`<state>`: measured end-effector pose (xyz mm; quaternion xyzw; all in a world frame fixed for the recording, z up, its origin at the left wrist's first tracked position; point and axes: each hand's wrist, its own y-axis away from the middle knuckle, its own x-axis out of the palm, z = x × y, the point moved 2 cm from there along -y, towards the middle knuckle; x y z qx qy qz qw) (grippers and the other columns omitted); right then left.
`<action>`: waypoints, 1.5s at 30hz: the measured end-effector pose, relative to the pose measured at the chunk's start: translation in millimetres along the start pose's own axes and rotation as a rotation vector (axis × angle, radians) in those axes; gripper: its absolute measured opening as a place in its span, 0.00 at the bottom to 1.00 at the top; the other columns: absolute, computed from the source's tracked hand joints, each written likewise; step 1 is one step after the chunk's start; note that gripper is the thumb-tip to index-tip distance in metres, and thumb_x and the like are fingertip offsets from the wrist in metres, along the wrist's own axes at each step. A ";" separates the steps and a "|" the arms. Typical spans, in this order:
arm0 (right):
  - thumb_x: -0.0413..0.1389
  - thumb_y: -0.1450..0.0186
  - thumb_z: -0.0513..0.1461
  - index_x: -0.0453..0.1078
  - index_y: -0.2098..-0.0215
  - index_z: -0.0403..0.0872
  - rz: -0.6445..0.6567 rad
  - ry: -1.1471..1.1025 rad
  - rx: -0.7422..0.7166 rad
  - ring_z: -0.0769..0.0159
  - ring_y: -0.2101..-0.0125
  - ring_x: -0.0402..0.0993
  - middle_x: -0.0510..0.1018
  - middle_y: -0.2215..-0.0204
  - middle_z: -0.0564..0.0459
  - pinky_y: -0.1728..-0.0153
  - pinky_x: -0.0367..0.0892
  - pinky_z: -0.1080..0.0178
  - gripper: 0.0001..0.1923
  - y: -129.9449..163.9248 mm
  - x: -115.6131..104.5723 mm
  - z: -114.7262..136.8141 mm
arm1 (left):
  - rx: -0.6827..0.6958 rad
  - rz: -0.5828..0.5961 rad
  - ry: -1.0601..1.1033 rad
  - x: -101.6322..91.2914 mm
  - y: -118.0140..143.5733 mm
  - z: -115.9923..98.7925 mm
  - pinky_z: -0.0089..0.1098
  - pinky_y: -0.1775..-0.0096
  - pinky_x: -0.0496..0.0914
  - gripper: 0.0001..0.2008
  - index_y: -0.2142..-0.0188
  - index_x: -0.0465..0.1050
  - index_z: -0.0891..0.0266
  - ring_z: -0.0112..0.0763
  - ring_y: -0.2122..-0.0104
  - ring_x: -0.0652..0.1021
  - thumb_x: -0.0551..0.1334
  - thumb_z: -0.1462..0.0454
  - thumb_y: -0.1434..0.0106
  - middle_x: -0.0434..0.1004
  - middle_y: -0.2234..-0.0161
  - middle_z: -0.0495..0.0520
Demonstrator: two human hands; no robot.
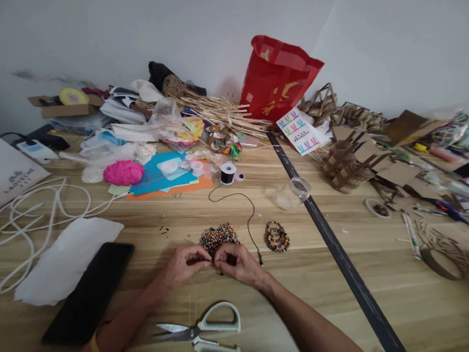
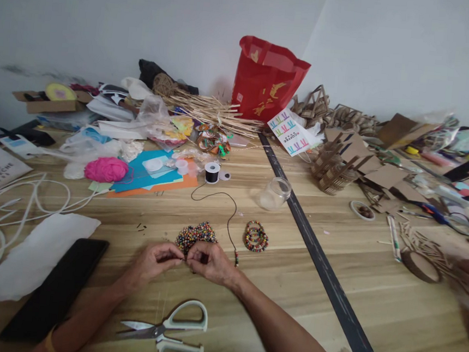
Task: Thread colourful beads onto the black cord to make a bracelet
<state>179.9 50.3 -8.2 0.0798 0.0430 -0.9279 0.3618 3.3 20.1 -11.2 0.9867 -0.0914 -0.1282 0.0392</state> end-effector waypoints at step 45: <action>0.57 0.41 0.38 0.67 0.73 0.43 0.005 0.005 -0.003 0.73 0.78 0.60 0.67 0.79 0.57 0.77 0.57 0.71 0.06 -0.1 -0.2 0.4 | -0.003 0.021 0.021 -1.2 0.8 -0.8 0.29 0.66 0.71 0.04 0.74 0.76 0.64 0.32 0.71 0.77 0.65 0.65 0.50 0.80 0.74 0.53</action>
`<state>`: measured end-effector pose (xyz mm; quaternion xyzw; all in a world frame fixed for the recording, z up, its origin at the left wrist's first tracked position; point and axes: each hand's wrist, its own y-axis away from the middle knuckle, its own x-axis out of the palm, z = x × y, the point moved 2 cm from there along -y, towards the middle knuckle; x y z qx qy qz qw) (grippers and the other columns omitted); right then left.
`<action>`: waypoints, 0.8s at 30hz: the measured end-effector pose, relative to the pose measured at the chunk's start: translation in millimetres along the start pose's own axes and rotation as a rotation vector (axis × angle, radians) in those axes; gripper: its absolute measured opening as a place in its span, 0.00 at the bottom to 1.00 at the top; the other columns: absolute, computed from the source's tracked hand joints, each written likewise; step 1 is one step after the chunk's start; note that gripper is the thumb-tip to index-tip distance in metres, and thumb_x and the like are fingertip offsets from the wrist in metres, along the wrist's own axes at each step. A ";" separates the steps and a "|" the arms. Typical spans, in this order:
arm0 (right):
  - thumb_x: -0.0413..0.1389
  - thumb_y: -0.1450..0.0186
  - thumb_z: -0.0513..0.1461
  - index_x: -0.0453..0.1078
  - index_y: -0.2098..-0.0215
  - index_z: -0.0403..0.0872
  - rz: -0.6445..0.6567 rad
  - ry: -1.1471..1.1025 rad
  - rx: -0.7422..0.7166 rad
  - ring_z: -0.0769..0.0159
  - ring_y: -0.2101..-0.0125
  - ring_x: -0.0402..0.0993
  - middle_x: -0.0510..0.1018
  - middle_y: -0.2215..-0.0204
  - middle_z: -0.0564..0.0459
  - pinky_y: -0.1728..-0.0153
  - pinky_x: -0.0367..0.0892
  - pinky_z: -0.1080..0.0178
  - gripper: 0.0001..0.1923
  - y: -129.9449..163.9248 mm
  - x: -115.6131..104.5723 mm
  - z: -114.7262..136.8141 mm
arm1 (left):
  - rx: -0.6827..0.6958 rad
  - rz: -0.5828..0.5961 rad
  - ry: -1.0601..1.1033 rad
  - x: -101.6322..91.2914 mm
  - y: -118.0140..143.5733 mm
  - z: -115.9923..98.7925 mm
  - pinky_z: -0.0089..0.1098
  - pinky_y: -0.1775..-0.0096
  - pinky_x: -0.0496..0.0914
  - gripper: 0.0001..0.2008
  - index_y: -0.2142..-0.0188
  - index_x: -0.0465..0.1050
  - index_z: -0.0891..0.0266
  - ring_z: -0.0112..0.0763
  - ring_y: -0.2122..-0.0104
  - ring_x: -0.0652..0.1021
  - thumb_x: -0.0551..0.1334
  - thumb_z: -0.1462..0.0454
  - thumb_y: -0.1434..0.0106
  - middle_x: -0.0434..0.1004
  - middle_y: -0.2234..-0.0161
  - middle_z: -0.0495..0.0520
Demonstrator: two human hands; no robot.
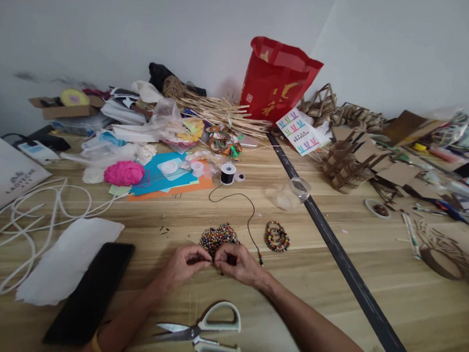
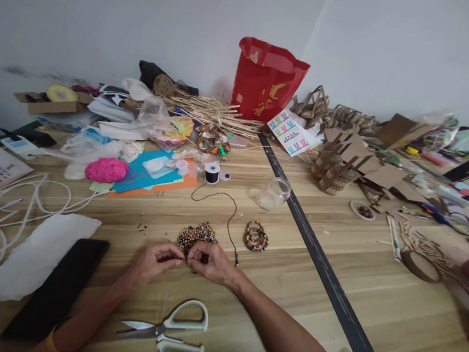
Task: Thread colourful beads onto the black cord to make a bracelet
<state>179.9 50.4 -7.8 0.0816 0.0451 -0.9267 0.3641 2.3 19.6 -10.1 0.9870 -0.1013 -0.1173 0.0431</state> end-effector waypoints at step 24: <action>0.58 0.41 0.40 0.67 0.73 0.43 0.002 0.005 0.002 0.74 0.78 0.60 0.67 0.79 0.57 0.77 0.56 0.71 0.08 -0.3 0.0 1.8 | 0.052 -0.003 -0.048 1.9 0.3 -2.7 0.29 0.67 0.71 0.03 0.74 0.76 0.63 0.32 0.72 0.77 0.64 0.66 0.50 0.80 0.74 0.52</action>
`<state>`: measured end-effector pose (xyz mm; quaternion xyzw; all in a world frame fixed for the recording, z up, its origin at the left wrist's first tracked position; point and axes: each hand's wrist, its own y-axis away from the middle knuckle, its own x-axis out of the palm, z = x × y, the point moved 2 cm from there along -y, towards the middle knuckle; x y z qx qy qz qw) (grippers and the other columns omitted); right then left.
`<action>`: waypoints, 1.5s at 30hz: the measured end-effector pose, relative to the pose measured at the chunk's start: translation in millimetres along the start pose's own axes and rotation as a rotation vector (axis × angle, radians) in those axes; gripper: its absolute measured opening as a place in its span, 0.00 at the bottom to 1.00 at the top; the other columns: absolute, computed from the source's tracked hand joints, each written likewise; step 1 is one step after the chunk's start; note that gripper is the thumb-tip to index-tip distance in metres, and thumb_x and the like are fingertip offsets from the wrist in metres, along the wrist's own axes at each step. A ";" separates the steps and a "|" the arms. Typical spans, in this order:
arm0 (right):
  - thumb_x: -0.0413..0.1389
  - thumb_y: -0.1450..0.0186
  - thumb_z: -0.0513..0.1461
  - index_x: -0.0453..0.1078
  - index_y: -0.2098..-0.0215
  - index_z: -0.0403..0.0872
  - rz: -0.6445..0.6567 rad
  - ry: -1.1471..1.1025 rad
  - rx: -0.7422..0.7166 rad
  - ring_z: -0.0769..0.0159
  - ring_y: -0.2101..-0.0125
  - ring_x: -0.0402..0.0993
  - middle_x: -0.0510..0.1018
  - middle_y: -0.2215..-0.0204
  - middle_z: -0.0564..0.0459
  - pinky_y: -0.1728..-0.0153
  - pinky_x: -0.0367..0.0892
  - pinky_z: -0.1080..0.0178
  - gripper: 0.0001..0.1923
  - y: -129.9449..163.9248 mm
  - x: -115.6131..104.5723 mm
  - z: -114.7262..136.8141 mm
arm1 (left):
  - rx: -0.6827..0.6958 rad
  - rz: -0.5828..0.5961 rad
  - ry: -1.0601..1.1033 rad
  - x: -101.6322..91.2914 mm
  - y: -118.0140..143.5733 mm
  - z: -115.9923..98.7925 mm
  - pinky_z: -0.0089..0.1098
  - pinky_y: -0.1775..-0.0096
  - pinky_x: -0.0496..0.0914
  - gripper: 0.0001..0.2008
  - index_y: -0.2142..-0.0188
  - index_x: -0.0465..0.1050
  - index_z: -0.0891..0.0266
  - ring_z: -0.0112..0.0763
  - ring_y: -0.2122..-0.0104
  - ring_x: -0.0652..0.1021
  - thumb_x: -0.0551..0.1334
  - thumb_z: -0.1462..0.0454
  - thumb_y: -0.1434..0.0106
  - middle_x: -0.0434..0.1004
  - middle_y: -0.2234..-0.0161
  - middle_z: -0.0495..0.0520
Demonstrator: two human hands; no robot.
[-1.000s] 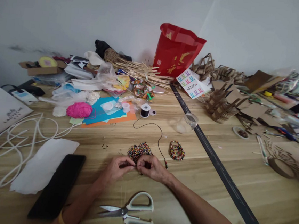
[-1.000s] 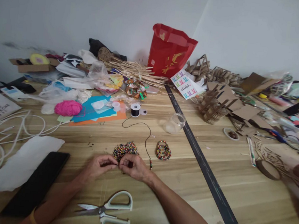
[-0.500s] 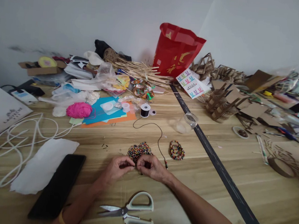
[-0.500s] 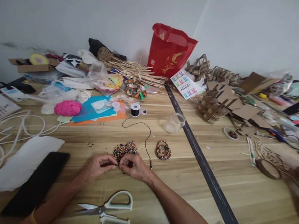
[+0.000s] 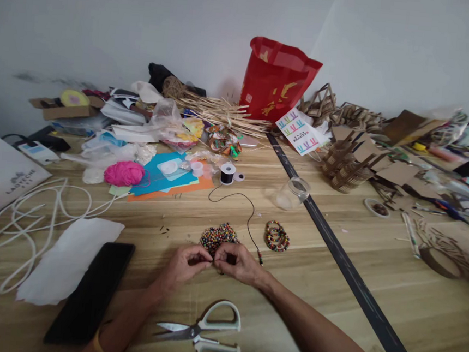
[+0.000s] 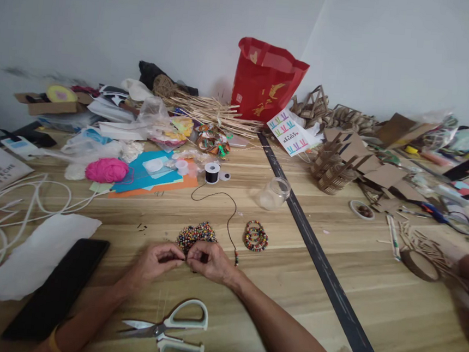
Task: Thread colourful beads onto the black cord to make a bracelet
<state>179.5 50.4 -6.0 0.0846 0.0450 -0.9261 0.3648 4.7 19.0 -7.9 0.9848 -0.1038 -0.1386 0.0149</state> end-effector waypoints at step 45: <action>0.56 0.41 0.36 0.68 0.72 0.42 -0.009 0.012 -0.026 0.74 0.78 0.60 0.67 0.78 0.57 0.77 0.56 0.71 0.04 0.3 0.1 -2.6 | 0.013 0.022 0.028 0.5 -1.4 2.8 0.29 0.67 0.71 0.02 0.74 0.76 0.64 0.33 0.72 0.77 0.64 0.67 0.50 0.79 0.74 0.53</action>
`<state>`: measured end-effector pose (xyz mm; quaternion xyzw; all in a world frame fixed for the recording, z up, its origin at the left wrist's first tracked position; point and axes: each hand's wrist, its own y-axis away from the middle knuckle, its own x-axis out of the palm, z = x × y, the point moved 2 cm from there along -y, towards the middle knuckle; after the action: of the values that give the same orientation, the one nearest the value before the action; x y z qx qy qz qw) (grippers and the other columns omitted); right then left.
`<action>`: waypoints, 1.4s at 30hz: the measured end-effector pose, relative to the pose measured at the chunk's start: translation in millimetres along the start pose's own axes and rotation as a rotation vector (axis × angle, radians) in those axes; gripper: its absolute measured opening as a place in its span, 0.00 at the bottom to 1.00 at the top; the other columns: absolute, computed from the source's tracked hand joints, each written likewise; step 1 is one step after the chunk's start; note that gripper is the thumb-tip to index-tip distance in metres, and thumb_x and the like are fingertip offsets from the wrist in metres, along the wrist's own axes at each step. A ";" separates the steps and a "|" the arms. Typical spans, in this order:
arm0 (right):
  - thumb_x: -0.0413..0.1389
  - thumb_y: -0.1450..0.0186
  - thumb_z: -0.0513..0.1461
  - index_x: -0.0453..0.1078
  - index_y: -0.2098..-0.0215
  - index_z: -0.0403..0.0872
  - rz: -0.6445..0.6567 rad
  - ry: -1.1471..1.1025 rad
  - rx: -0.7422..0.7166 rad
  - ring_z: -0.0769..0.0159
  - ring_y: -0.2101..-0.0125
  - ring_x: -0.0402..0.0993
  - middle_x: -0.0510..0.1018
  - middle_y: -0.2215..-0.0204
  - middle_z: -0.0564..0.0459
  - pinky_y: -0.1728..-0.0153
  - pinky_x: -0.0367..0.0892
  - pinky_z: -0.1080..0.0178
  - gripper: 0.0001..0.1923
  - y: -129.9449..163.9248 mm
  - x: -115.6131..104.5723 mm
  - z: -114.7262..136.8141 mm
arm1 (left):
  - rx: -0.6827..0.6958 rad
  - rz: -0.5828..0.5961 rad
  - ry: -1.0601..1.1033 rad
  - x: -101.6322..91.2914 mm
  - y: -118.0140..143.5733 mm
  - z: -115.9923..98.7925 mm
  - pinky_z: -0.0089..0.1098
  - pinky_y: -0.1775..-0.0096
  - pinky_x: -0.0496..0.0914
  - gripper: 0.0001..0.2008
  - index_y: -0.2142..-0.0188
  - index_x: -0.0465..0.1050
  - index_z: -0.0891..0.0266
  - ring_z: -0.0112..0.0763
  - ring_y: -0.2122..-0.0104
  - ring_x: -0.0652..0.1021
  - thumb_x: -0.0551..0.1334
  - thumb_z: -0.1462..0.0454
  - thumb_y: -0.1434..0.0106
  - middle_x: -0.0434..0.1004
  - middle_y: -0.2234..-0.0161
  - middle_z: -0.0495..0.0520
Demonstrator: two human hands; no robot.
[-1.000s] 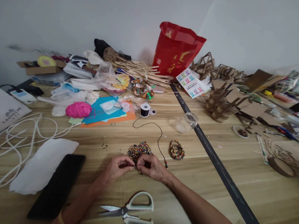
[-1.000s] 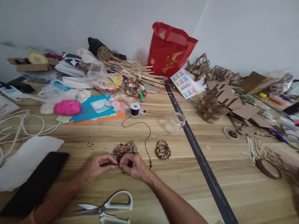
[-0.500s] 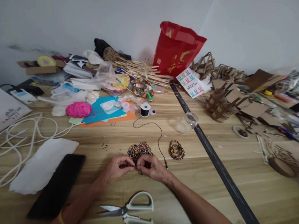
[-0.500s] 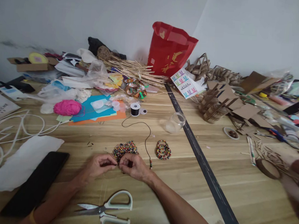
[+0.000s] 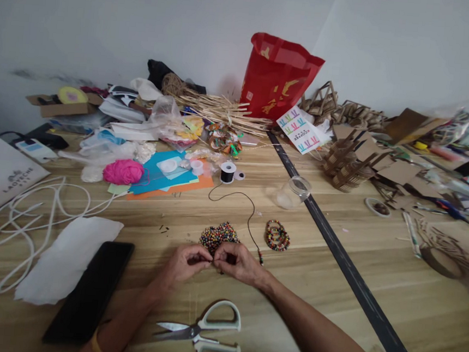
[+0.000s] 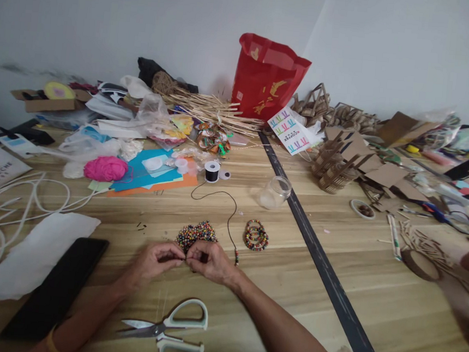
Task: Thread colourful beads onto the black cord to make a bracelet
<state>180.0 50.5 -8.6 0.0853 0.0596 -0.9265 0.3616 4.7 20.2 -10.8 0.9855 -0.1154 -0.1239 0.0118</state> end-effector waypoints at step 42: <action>0.58 0.40 0.44 0.70 0.69 0.42 -0.056 0.068 0.010 0.73 0.76 0.63 0.71 0.74 0.54 0.76 0.57 0.71 0.12 6.3 -17.5 25.9 | 0.004 0.016 0.114 -2.0 3.4 -8.0 0.28 0.70 0.65 0.09 0.76 0.73 0.65 0.30 0.75 0.72 0.66 0.60 0.49 0.74 0.77 0.50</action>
<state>193.9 53.0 19.9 0.1167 0.0696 -0.9331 0.3330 4.0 17.3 -2.4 0.9900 -0.1225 -0.0672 0.0174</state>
